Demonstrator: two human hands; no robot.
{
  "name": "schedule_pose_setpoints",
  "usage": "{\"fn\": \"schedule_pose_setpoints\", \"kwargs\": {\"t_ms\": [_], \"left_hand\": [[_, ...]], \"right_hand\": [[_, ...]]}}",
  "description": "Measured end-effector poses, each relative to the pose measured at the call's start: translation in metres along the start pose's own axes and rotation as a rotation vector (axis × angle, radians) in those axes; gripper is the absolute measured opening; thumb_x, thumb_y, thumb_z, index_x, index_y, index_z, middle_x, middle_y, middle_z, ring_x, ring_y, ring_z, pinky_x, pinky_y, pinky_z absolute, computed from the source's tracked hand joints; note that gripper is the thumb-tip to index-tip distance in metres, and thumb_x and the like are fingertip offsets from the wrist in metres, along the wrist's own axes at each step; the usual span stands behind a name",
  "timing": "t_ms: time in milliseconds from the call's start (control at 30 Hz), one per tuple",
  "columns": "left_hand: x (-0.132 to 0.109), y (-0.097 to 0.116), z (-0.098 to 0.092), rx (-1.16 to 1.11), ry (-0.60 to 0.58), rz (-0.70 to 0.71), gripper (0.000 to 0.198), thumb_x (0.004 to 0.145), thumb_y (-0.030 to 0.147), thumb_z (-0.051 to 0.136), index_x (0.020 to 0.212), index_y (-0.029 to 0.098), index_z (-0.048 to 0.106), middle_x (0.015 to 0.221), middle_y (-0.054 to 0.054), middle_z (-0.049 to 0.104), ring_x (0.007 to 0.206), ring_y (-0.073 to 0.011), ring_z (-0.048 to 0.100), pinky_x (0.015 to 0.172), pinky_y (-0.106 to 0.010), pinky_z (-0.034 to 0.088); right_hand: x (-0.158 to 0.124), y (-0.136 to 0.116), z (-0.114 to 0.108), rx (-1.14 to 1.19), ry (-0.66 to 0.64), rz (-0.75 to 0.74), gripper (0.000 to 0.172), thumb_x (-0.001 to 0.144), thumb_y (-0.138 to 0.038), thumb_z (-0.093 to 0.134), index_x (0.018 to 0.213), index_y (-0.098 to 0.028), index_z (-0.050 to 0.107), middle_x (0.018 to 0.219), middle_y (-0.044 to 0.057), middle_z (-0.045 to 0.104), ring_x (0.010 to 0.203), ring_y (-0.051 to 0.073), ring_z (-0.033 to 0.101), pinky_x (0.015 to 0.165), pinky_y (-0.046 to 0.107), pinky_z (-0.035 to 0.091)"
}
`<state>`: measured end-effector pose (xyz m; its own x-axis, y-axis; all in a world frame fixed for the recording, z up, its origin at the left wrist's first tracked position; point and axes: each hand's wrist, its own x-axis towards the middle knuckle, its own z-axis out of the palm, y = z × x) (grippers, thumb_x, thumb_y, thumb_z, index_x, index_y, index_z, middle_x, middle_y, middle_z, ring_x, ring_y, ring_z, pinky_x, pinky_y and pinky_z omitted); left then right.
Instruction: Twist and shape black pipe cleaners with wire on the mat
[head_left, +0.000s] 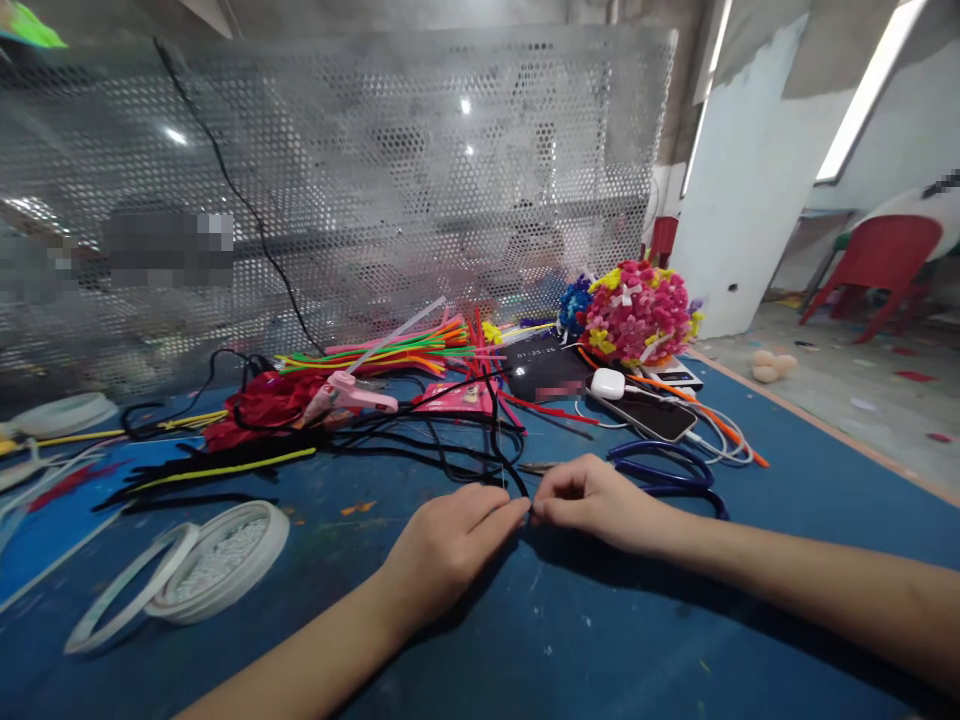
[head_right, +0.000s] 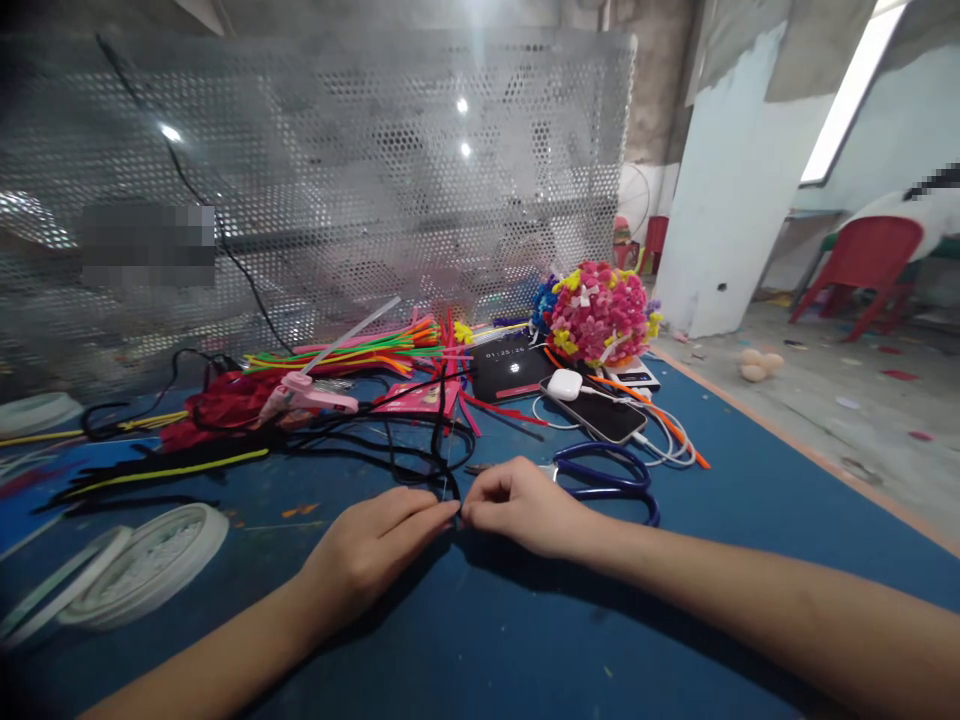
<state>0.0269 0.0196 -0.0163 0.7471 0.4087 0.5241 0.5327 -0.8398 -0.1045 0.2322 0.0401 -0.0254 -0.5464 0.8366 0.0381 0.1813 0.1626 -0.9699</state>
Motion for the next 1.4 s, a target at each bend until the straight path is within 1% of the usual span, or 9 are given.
{"fn": "schedule_pose_setpoints", "kwargs": {"t_ms": [167, 400, 600, 767, 867, 967, 1167, 1267, 1400], "left_hand": [[0.004, 0.004, 0.000, 0.132, -0.030, 0.041, 0.023, 0.090, 0.017, 0.040, 0.105, 0.017, 0.057, 0.081, -0.005, 0.065, 0.070, -0.0146, 0.060, 0.054, -0.022, 0.045], [0.006, 0.005, 0.003, 0.213, -0.046, 0.051, 0.029, 0.091, 0.016, 0.033, 0.081, 0.019, 0.060, 0.077, -0.003, 0.062, 0.066, -0.0141, 0.057, 0.050, -0.024, 0.034], [0.004, 0.001, 0.000, 0.161, -0.107, 0.066, 0.033, 0.094, 0.019, 0.029, 0.081, 0.019, 0.059, 0.078, -0.002, 0.062, 0.068, -0.0145, 0.056, 0.053, -0.025, 0.034], [0.005, -0.006, -0.003, 0.123, -0.069, 0.188, 0.023, 0.093, 0.024, 0.039, 0.091, 0.017, 0.061, 0.076, -0.002, 0.064, 0.065, -0.0137, 0.056, 0.052, -0.024, 0.033], [0.004, -0.010, 0.000, 0.009, -0.031, 0.187, 0.029, 0.093, 0.034, 0.039, 0.089, 0.015, 0.062, 0.073, -0.003, 0.064, 0.064, -0.0135, 0.056, 0.052, -0.023, 0.036], [0.004, -0.011, 0.003, -0.177, -0.020, 0.032, 0.031, 0.093, 0.033, 0.040, 0.083, 0.014, 0.063, 0.071, -0.004, 0.063, 0.064, -0.0124, 0.056, 0.057, -0.021, 0.040], [0.011, -0.009, 0.005, -0.518, 0.010, -0.532, 0.043, 0.086, 0.038, 0.052, 0.052, 0.013, 0.058, 0.050, 0.000, 0.052, 0.048, -0.0091, 0.047, 0.049, -0.020, 0.037], [0.013, -0.011, 0.003, -0.777, 0.039, -0.590, 0.050, 0.082, 0.051, 0.052, 0.053, 0.012, 0.061, 0.055, -0.001, 0.052, 0.051, -0.0096, 0.046, 0.049, -0.021, 0.037], [0.012, -0.014, 0.001, -1.020, 0.009, -0.600, 0.063, 0.084, 0.063, 0.035, 0.074, 0.014, 0.073, 0.072, -0.003, 0.048, 0.053, -0.0088, 0.039, 0.046, -0.022, 0.032]], "right_hand": [[-0.004, 0.002, 0.001, -0.074, 0.013, -0.033, 0.014, 0.069, -0.021, 0.055, 0.057, -0.014, 0.057, 0.049, -0.005, 0.043, 0.047, 0.006, 0.036, 0.045, 0.018, 0.028], [-0.009, 0.002, 0.003, -0.272, -0.044, -0.188, 0.014, 0.072, -0.015, 0.053, 0.060, -0.014, 0.060, 0.052, -0.004, 0.048, 0.050, 0.007, 0.041, 0.047, 0.018, 0.030], [-0.010, 0.003, 0.002, -0.290, -0.061, -0.182, 0.014, 0.073, -0.014, 0.053, 0.062, -0.013, 0.062, 0.052, -0.004, 0.049, 0.049, 0.007, 0.041, 0.046, 0.017, 0.030], [-0.009, 0.004, 0.001, -0.314, -0.060, -0.194, 0.014, 0.074, -0.016, 0.054, 0.064, -0.013, 0.064, 0.055, -0.002, 0.054, 0.053, 0.008, 0.046, 0.049, 0.017, 0.034], [-0.008, 0.003, 0.000, -0.310, -0.058, -0.210, 0.014, 0.073, -0.014, 0.054, 0.063, -0.012, 0.063, 0.055, -0.002, 0.054, 0.053, 0.008, 0.046, 0.050, 0.017, 0.034], [-0.007, 0.003, -0.002, -0.304, -0.039, -0.202, 0.013, 0.072, -0.013, 0.055, 0.062, -0.012, 0.063, 0.053, -0.003, 0.051, 0.050, 0.007, 0.043, 0.047, 0.016, 0.031], [-0.006, 0.003, -0.002, -0.283, -0.041, -0.195, 0.012, 0.072, -0.012, 0.054, 0.061, -0.012, 0.060, 0.052, -0.005, 0.049, 0.049, 0.005, 0.039, 0.047, 0.016, 0.030], [-0.006, 0.003, -0.002, -0.246, -0.027, -0.171, 0.012, 0.072, -0.014, 0.054, 0.061, -0.012, 0.059, 0.053, -0.005, 0.049, 0.050, 0.006, 0.039, 0.047, 0.016, 0.029], [-0.003, 0.003, -0.004, -0.118, -0.012, -0.118, 0.012, 0.071, -0.017, 0.054, 0.061, -0.013, 0.057, 0.055, -0.004, 0.048, 0.051, 0.006, 0.039, 0.048, 0.017, 0.031]]}}
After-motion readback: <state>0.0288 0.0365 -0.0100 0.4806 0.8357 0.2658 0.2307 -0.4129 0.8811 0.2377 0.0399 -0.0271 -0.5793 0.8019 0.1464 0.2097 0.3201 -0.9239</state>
